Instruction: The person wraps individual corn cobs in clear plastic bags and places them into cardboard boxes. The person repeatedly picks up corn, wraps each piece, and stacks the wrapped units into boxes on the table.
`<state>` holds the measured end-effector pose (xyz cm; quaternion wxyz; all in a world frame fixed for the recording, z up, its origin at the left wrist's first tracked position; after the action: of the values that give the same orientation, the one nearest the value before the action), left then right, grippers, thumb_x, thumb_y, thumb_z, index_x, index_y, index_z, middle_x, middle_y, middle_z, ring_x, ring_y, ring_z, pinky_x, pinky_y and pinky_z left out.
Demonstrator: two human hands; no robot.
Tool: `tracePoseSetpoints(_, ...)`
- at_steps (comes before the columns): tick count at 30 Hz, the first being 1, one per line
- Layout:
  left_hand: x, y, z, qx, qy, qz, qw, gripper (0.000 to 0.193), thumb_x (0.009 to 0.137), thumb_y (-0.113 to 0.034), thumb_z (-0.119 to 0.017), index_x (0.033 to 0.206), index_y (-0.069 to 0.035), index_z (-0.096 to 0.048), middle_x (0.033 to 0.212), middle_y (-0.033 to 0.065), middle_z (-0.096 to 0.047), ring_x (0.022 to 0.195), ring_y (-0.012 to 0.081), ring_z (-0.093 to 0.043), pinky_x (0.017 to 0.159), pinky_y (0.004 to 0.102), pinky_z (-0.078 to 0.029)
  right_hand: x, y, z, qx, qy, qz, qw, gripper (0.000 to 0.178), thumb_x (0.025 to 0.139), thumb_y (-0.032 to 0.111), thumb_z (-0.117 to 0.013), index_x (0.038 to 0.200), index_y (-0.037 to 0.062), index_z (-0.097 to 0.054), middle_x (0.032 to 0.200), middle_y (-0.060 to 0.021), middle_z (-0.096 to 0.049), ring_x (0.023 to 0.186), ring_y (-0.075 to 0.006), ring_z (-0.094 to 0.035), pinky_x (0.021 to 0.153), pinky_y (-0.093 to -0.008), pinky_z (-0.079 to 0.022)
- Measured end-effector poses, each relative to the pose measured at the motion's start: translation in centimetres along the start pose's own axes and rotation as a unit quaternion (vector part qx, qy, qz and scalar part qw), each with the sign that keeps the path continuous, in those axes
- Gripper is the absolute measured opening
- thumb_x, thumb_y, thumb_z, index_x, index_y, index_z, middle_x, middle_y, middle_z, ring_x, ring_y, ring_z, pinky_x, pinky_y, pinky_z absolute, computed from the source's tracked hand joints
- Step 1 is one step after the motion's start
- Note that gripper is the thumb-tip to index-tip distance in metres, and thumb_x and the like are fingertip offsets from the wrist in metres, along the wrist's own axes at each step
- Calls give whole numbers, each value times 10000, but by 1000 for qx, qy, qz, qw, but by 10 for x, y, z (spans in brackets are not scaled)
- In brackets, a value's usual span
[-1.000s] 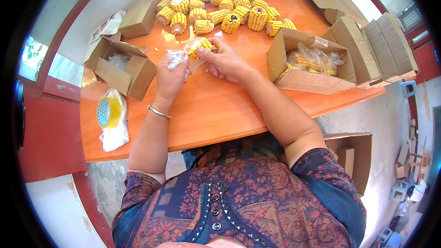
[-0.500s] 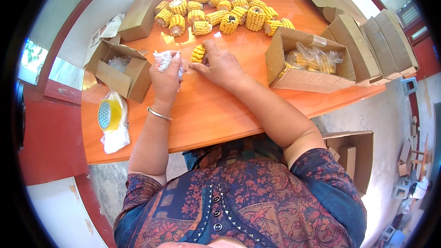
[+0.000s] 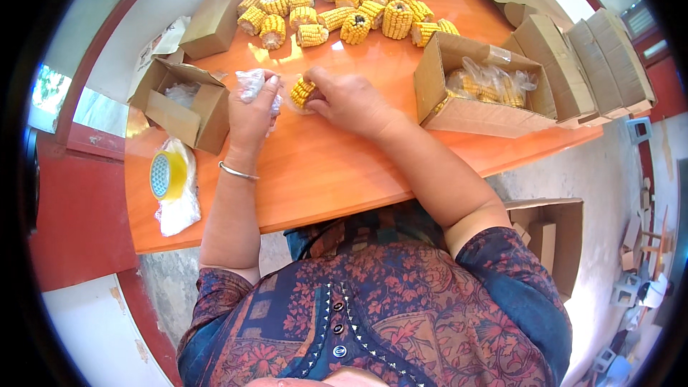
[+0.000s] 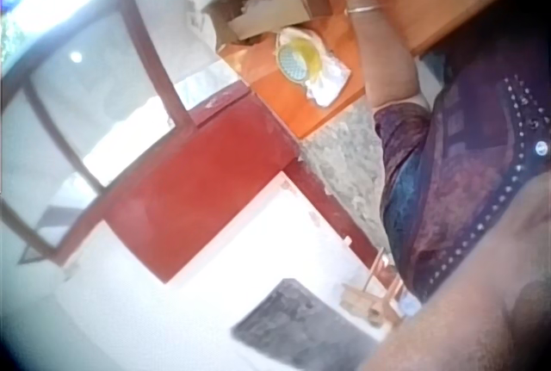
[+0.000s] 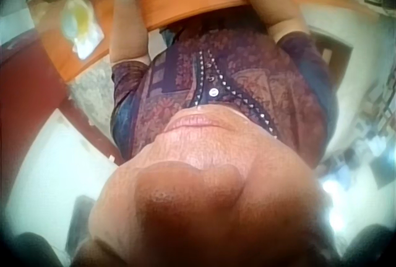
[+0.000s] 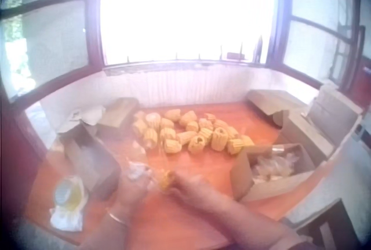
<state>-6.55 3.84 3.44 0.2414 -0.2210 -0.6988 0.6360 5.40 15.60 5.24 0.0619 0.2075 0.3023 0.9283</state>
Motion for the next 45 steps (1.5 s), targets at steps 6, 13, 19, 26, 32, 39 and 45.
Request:
tracePoseSetpoints(6, -3, 4, -17, 34, 102, -27, 994, 190, 817, -46, -693, 981, -20, -601, 862, 16, -628, 757, 71, -593, 628, 222, -493, 0, -5, -11, 127, 0, -24, 992, 326, 778, 108, -671, 1023, 47, -465, 752, -139, -646, 720, -326, -646, 641, -423, -501)
tracePoseSetpoints(13, 4, 10, -8, 138, 77, -123, 980, 238, 795, -49, -689, 1016, 7, -621, 911, 71, -639, 801, 146, -618, 703, 288, -503, 0, -13, 9, 21, -33, 28, 999, 294, 802, 38, -641, 1039, 31, -468, 713, -100, -619, 590, -200, -606, 562, -319, -485)
tracePoseSetpoints(19, -3, -15, -11, 273, 80, -222, 933, 268, 770, -21, -662, 1035, 0, -626, 949, 131, -600, 866, 280, -611, 762, 335, -492, 2, -27, 14, 113, -114, -93, 983, 270, 795, 111, -649, 1011, 18, -516, 728, -97, -624, 668, -230, -623, 621, -357, -498)
tracePoseSetpoints(26, -10, -24, -18, 324, 110, -240, 908, 312, 790, 3, -650, 1098, -15, -603, 989, 91, -593, 893, 181, -594, 783, 286, -470, 10, -47, -14, 92, -48, -146, 984, 301, 818, 117, -669, 1086, 1, -594, 771, -52, -622, 667, -114, -574, 608, -261, -485)
tracePoseSetpoints(32, -6, -25, -11, 320, 102, -253, 907, 419, 784, 21, -652, 1189, -22, -554, 1016, 102, -605, 921, 182, -589, 818, 294, -468, 8, -64, -19, 162, -19, -180, 970, 147, 866, 97, -631, 979, 7, -610, 794, -25, -625, 643, -104, -576, 569, -251, -471)
tracePoseSetpoints(39, -8, -24, -13, 321, 134, -181, 920, 550, 755, 35, -652, 1272, -25, -472, 1180, 177, -568, 1068, 317, -571, 904, 369, -466, 5, -52, -15, 393, -20, -251, 884, 114, 899, 73, -598, 997, 40, -550, 807, -46, -629, 657, -81, -565, 558, -236, -474)
tracePoseSetpoints(45, -5, -18, -11, 305, 138, -186, 924, 559, 768, 37, -635, 1294, -25, -457, 1173, 173, -571, 1059, 298, -575, 904, 361, -464, 7, -57, -13, 588, -45, -202, 782, 158, 872, 67, -639, 1007, 38, -565, 845, -40, -631, 666, -90, -561, 575, -224, -467)
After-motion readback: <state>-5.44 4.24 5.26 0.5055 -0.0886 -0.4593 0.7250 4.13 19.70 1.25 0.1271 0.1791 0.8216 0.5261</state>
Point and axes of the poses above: each hand's wrist, its own x-axis towards the middle knuckle, its own z-axis out of the back of the hand, y = z × x, the point moved 6 cm from there along x, towards the middle knuckle
